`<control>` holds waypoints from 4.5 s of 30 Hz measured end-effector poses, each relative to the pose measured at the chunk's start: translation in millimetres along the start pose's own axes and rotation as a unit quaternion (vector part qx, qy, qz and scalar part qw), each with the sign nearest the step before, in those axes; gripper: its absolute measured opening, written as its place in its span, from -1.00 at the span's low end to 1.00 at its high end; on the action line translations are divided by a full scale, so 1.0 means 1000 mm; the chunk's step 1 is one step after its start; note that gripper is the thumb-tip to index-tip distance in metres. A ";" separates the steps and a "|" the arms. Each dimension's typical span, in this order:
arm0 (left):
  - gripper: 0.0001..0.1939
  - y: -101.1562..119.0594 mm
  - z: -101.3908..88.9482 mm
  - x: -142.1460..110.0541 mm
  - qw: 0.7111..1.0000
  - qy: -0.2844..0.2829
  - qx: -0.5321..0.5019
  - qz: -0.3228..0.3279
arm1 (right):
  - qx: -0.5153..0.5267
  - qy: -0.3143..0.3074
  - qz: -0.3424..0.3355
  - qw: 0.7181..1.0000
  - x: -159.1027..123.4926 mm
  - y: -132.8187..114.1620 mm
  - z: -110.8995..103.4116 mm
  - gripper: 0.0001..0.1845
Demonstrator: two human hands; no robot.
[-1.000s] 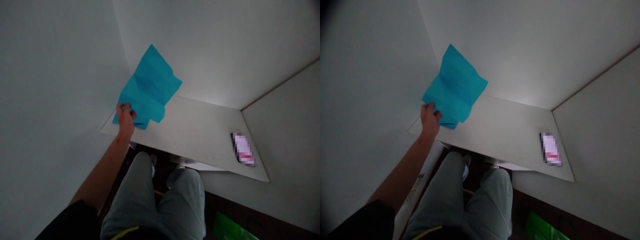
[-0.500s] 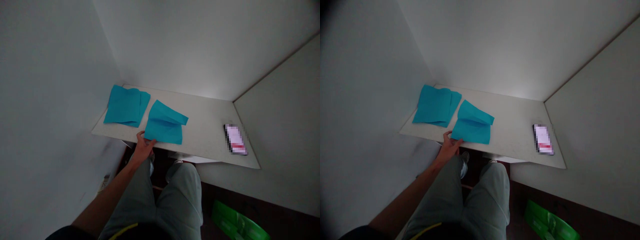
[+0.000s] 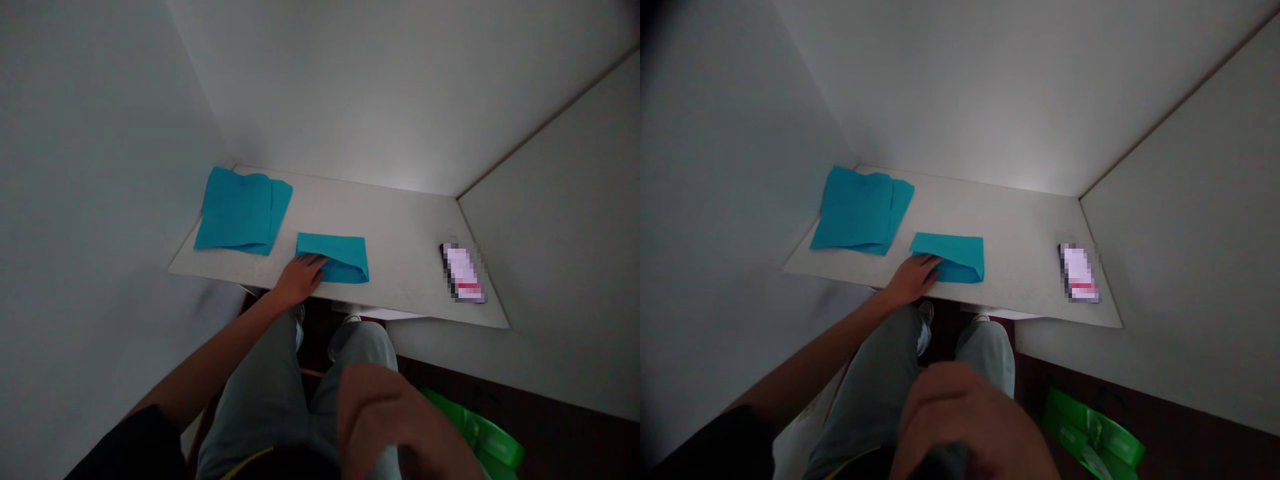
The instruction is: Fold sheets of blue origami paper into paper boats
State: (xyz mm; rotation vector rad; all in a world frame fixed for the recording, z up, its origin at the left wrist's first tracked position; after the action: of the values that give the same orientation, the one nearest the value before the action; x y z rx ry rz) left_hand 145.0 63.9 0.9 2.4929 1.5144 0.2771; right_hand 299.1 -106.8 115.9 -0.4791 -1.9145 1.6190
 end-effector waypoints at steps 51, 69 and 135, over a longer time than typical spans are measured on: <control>-0.11 -0.131 -0.015 0.176 0.988 0.104 0.041 -0.105 | -0.538 0.343 0.163 0.753 0.125 0.205 -0.346 0.04; -0.32 -0.159 -0.023 0.183 0.880 0.331 -0.333 -0.065 | -0.249 0.295 0.074 0.919 0.133 0.208 -0.342 0.18; -0.09 -0.064 0.001 0.167 0.989 0.022 -0.037 0.139 | -0.436 0.152 0.096 0.882 0.141 0.191 -0.324 -0.36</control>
State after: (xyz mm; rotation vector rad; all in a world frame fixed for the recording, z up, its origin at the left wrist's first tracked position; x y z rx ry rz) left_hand 166.3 241.0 -9.0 2.6502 1.1447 0.4278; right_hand 378.9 265.6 -12.0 -1.2286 -2.3016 0.6148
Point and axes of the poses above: each hand's wrist, its own x-axis towards the middle knuckle, its own z-axis out of the palm, y = z × x, the point moved 6 cm from there along x, towards the middle knuckle, and after that the axes turned 7 degrees about x, right-handed, at the moved point
